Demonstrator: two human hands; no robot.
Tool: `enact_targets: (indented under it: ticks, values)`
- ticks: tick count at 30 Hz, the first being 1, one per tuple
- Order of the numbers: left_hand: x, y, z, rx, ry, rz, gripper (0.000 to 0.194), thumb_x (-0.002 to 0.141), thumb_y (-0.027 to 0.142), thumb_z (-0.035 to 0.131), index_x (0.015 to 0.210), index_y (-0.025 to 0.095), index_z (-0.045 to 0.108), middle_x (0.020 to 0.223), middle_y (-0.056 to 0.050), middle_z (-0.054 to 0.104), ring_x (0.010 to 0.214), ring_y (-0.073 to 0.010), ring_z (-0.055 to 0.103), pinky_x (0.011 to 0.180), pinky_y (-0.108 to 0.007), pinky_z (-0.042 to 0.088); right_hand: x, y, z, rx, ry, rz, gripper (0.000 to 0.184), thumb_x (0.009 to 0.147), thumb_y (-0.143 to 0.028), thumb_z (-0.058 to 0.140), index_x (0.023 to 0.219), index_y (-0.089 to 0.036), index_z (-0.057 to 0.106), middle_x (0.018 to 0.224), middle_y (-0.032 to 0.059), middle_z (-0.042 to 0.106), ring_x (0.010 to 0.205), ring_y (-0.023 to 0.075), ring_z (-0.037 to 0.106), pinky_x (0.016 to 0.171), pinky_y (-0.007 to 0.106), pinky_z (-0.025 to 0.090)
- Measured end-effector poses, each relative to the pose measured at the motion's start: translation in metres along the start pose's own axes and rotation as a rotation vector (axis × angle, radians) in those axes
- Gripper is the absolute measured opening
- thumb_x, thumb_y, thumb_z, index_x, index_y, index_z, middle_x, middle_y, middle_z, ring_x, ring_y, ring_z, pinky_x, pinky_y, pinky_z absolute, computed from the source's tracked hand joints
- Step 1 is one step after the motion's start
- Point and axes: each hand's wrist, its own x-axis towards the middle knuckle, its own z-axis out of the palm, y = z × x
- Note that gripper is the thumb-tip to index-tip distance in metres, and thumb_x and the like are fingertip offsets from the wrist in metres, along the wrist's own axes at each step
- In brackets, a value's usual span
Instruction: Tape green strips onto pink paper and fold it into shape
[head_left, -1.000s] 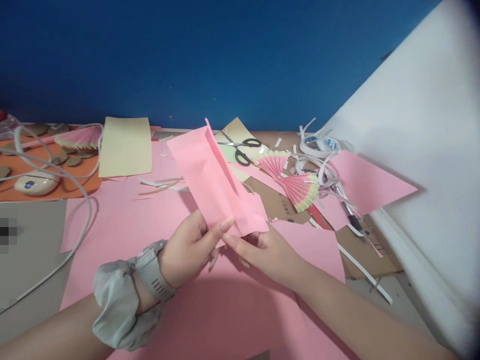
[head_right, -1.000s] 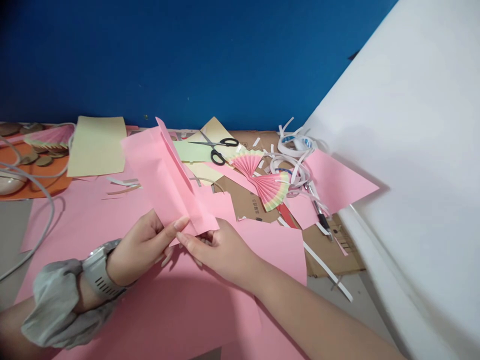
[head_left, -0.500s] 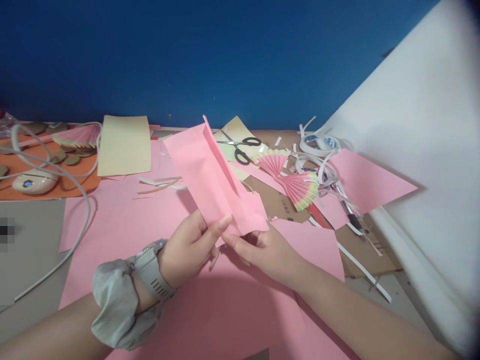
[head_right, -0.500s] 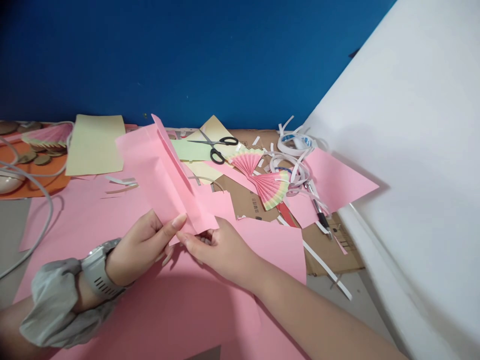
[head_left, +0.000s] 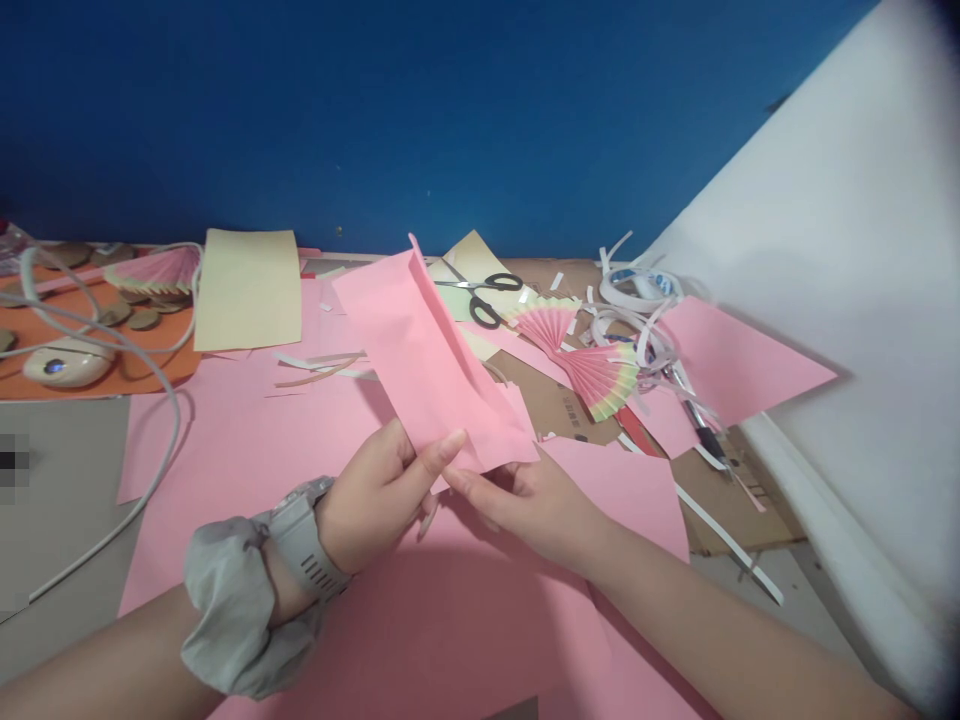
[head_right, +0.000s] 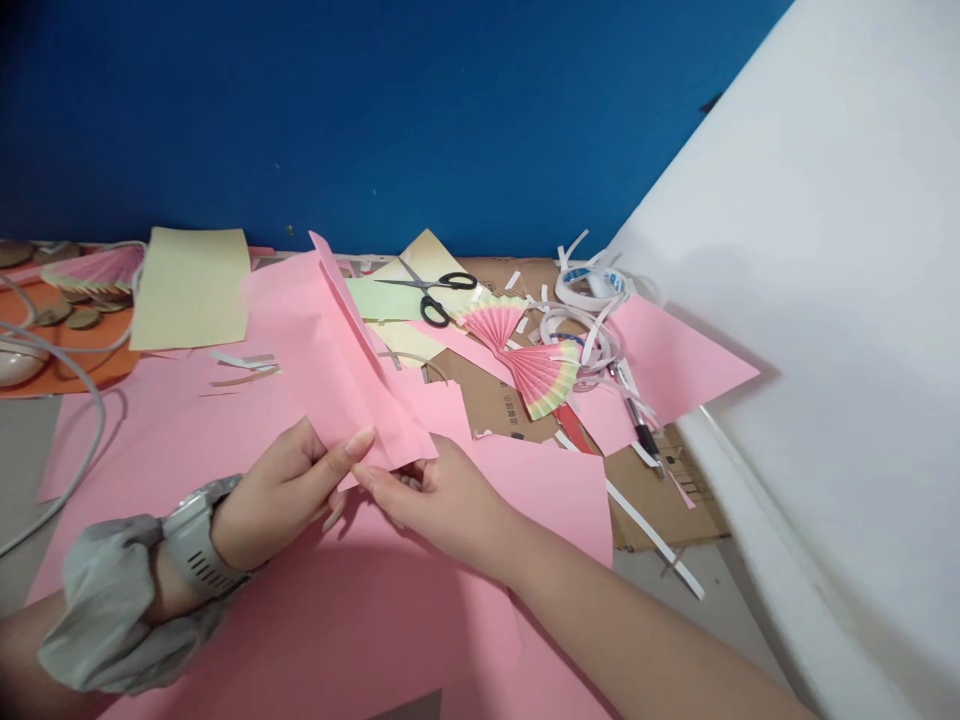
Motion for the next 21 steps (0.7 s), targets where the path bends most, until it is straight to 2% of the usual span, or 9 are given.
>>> enact_targets:
  ticks: [3, 8, 12, 15, 21]
  values:
    - [0.001, 0.004, 0.000, -0.042, -0.013, 0.006, 0.046, 0.090, 0.038, 0.042, 0.049, 0.017, 0.041, 0.032, 0.009, 0.035, 0.027, -0.0028, 0.037, 0.032, -0.013, 0.033, 0.000, 0.000, 0.000, -0.002, -0.032, -0.013, 0.044, 0.084, -0.039, 0.051, 0.048, -0.019, 0.034, 0.045, -0.0064, 0.031, 0.041, 0.0065, 0.027, 0.041, 0.022, 0.024]
    - [0.000, 0.004, -0.001, -0.119, -0.041, -0.013, 0.038, 0.089, 0.040, 0.045, 0.059, 0.017, 0.048, 0.031, 0.010, 0.037, 0.026, -0.0036, 0.038, 0.031, -0.013, 0.033, -0.001, 0.006, -0.001, -0.009, -0.061, -0.009, 0.044, 0.089, -0.046, 0.040, 0.054, -0.019, 0.037, 0.047, -0.0056, 0.033, 0.045, 0.0088, 0.035, 0.047, 0.024, 0.028]
    - [-0.004, -0.002, 0.000, -0.208, 0.086, -0.104, 0.041, 0.089, 0.048, 0.040, 0.063, 0.017, 0.047, 0.033, 0.007, 0.047, 0.028, -0.0072, 0.046, 0.031, -0.015, 0.036, -0.001, 0.006, -0.003, 0.005, -0.076, 0.023, 0.046, 0.087, -0.048, 0.043, 0.052, -0.019, 0.034, 0.047, -0.0066, 0.029, 0.045, 0.0075, 0.030, 0.046, 0.023, 0.025]
    - [-0.004, -0.004, 0.001, -0.255, 0.140, -0.100, 0.042, 0.090, 0.049, 0.038, 0.063, 0.017, 0.046, 0.037, 0.005, 0.052, 0.030, -0.0083, 0.048, 0.035, -0.018, 0.042, -0.001, 0.006, -0.004, 0.018, -0.075, 0.006, 0.042, 0.087, -0.046, 0.044, 0.055, -0.019, 0.038, 0.048, -0.0067, 0.030, 0.045, 0.0073, 0.029, 0.046, 0.023, 0.026]
    - [-0.001, -0.001, 0.002, -0.147, 0.034, -0.063, 0.035, 0.086, 0.048, 0.045, 0.072, 0.016, 0.051, 0.035, 0.009, 0.042, 0.027, -0.0069, 0.041, 0.031, -0.017, 0.039, 0.001, 0.006, -0.003, 0.026, -0.110, -0.061, 0.039, 0.089, -0.041, 0.043, 0.057, -0.019, 0.040, 0.047, -0.0076, 0.026, 0.043, 0.0066, 0.024, 0.042, 0.022, 0.022]
